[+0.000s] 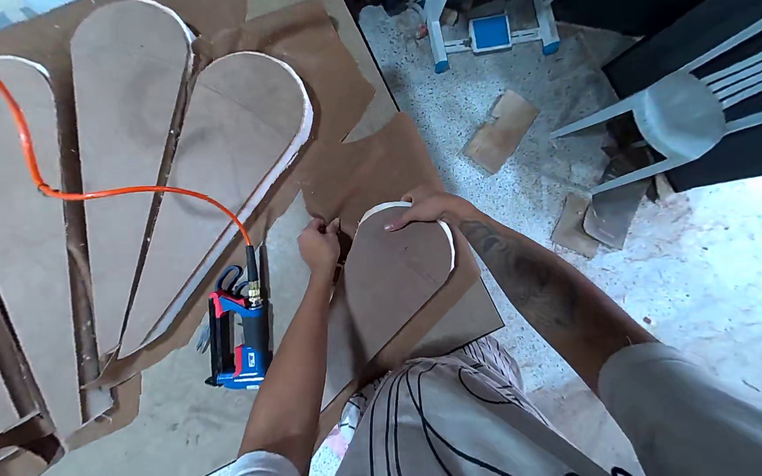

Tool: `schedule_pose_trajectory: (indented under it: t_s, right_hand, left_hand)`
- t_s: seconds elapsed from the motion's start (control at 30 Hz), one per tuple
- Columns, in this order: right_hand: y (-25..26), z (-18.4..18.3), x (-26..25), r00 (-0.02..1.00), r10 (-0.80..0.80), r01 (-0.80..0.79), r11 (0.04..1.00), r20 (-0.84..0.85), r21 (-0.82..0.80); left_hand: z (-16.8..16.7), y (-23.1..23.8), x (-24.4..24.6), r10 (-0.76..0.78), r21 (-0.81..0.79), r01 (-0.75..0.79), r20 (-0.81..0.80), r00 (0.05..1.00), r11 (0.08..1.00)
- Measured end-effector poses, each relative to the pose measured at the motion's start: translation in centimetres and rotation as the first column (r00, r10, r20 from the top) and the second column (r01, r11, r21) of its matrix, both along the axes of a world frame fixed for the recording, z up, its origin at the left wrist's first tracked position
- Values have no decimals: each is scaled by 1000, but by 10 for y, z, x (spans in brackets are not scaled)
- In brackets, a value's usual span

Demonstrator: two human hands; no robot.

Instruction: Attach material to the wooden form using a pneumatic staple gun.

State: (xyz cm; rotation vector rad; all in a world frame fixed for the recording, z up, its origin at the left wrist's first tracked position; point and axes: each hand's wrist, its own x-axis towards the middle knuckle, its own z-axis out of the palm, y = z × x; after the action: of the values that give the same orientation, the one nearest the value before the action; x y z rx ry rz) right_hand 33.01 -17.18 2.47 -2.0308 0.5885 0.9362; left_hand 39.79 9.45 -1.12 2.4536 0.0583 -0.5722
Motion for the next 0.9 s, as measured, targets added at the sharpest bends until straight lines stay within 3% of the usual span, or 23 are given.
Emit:
schedule_pose_trajectory:
  t_s: [0.2, 0.37, 0.5, 0.63, 0.77, 0.9]
  right_hand:
    - [8, 1, -5, 995, 71, -60, 988, 67, -142]
    - [-2, -3, -12, 987, 36, -27, 998, 155, -60]
    - [-5, 2, -18, 975, -28, 10, 996, 219, 84]
    - [-2, 0, -19, 974, -25, 27, 1000, 223, -6]
    - [7, -7, -12, 973, 1, 25, 993, 232, -111]
    - [8, 13, -16, 963, -7, 23, 998, 269, -56]
  left_hand:
    - [2, 9, 6, -67, -59, 68, 25, 997, 996]
    - [-4, 17, 23, -209, -143, 217, 73, 975, 966]
    - [-7, 23, 27, -176, -261, 176, 23, 984, 949]
    - [-9, 33, 31, -215, -444, 163, -68, 974, 881]
    - [17, 50, 28, -239, -372, 181, -115, 964, 911]
    - [15, 76, 12, -433, -113, 419, -170, 885, 901]
